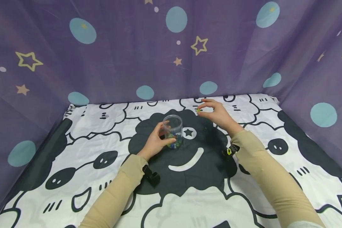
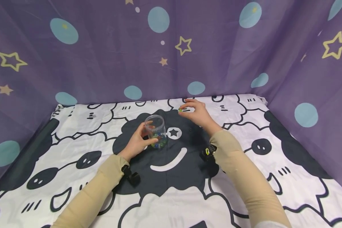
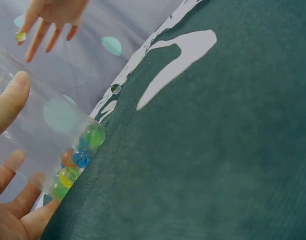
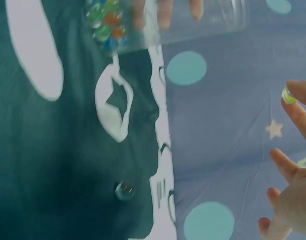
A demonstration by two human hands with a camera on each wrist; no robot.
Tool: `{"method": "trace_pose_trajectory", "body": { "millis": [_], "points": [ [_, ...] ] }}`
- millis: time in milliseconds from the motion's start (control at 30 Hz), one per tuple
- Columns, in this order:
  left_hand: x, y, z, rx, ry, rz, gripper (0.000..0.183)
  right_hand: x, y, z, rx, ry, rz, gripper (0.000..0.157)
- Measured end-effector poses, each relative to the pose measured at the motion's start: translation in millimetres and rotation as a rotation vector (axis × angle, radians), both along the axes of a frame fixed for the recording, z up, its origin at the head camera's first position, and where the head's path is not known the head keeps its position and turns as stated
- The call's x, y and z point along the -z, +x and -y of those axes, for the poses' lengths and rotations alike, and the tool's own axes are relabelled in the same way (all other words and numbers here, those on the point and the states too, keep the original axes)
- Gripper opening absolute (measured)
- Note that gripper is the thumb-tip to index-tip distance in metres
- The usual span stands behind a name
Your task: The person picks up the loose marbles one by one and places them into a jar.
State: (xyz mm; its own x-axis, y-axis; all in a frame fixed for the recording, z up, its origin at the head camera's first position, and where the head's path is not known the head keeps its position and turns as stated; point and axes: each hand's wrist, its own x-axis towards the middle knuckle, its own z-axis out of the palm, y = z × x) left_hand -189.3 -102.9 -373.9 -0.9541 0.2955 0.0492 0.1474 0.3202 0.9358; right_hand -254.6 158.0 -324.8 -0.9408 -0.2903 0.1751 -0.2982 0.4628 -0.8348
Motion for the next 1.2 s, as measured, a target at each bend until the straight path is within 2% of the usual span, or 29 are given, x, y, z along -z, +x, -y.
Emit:
{"method": "trace_pose_trajectory", "body": {
  "millis": [300, 533, 800, 1200],
  "points": [
    [0.3, -0.3, -0.1, -0.005, 0.008, 0.01, 0.07, -19.4, 10.9, 23.6, -0.068, 0.011, -0.027, 0.027],
    [33.3, -21.6, 4.4, -0.013, 0.017, -0.025, 0.074, -24.7, 13.6, 37.9, -0.109, 0.038, -0.034, 0.027],
    [33.4, -18.1, 4.3, -0.019, 0.014, -0.015, 0.073, -21.9, 18.1, 52.4, -0.147, 0.063, -0.044, 0.026],
    [33.7, -20.8, 3.6, -0.024, 0.015, -0.016, 0.072, -15.8, 17.4, 60.2, -0.169, 0.154, -0.069, 0.027]
  ]
}}
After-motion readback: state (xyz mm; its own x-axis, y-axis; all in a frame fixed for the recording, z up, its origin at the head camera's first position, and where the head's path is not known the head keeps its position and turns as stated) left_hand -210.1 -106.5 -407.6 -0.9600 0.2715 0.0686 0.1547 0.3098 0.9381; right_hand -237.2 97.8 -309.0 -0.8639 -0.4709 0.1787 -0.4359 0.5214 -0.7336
